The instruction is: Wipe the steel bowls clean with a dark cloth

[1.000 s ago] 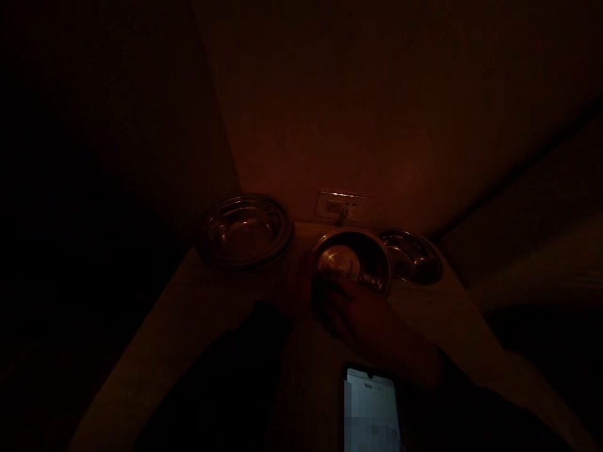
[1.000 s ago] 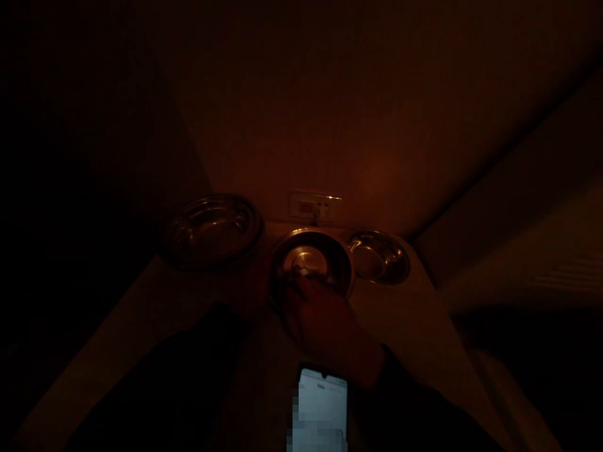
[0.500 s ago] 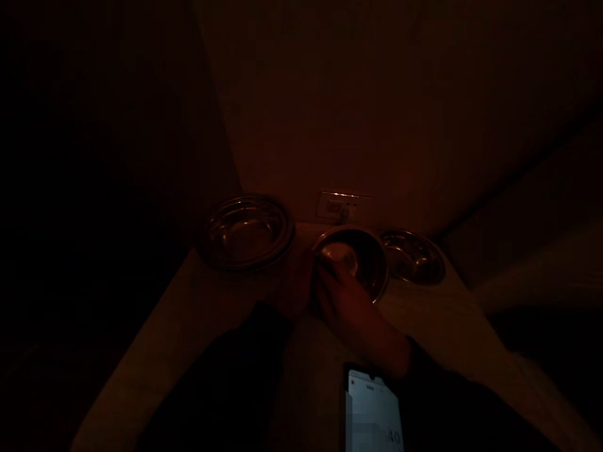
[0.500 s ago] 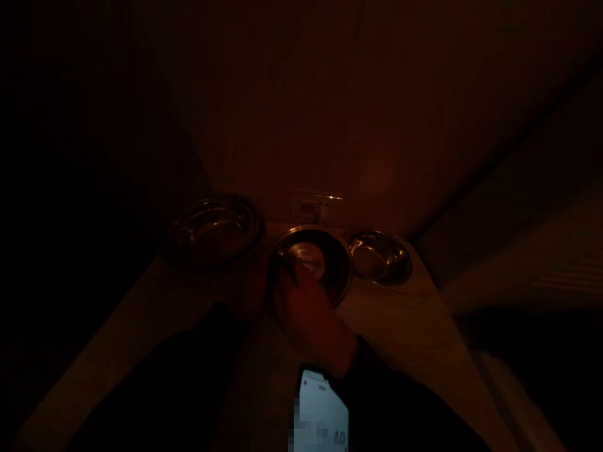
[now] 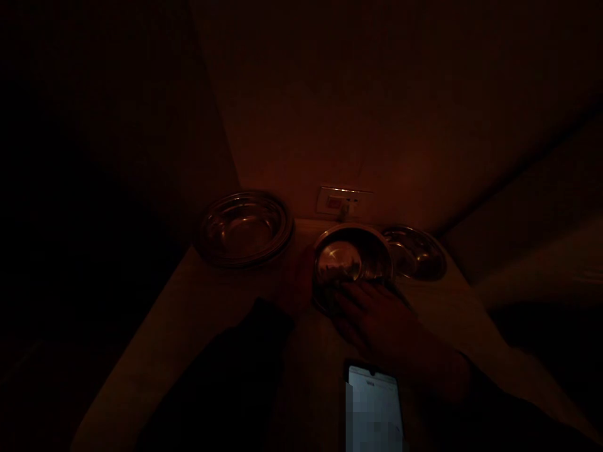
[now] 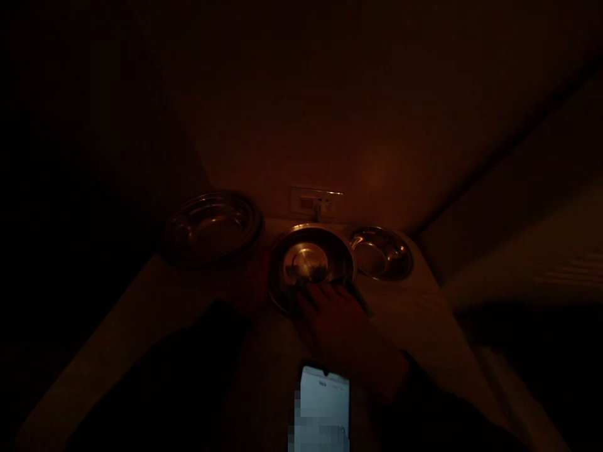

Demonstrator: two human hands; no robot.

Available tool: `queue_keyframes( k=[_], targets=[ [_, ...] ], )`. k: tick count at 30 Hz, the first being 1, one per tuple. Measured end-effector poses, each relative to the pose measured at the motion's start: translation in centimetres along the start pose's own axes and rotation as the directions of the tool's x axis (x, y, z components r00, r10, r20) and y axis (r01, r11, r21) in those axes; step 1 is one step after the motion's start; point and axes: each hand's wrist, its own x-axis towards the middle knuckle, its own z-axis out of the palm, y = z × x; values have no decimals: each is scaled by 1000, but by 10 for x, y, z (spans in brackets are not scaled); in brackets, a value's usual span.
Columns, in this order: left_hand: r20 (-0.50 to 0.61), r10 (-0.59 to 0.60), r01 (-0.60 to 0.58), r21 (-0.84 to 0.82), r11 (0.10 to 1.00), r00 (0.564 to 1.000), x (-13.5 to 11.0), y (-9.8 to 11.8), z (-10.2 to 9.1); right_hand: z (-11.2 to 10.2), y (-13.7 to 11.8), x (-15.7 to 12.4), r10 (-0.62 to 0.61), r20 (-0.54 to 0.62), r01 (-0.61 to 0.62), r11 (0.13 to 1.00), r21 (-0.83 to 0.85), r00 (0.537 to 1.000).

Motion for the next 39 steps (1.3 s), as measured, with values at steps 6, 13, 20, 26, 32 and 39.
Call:
queue_keyframes(
  k=[6, 13, 20, 26, 32, 39],
  targets=[
    [-91, -45, 55, 111, 992, 995, 0, -7, -2, 0, -17, 26, 46, -41, -40, 991, 129, 998],
    [-56, -78, 81, 52, 995, 995, -1, -1, -2, 13, -13, 8, 20, -99, -19, 1000, 12, 995],
    [-23, -17, 17, -32, 999, 1000, 1, 2, 0, 10, -1, -9, -12, -132, 4, 998, -62, 991],
    [-48, -10, 7, -63, 998, 999, 1, -3, 1, 13, -1, -8, 1, -160, -6, 999, -31, 987],
    [-58, -12, 8, -69, 998, 998, 2, -6, 1, 17, 1, -10, -6, -182, 5, 1000, -7, 983],
    [-2, -54, 52, -294, 954, 999, 6, -6, 4, 13, 1, -11, -30, -174, 34, 999, 18, 984]
  ],
)
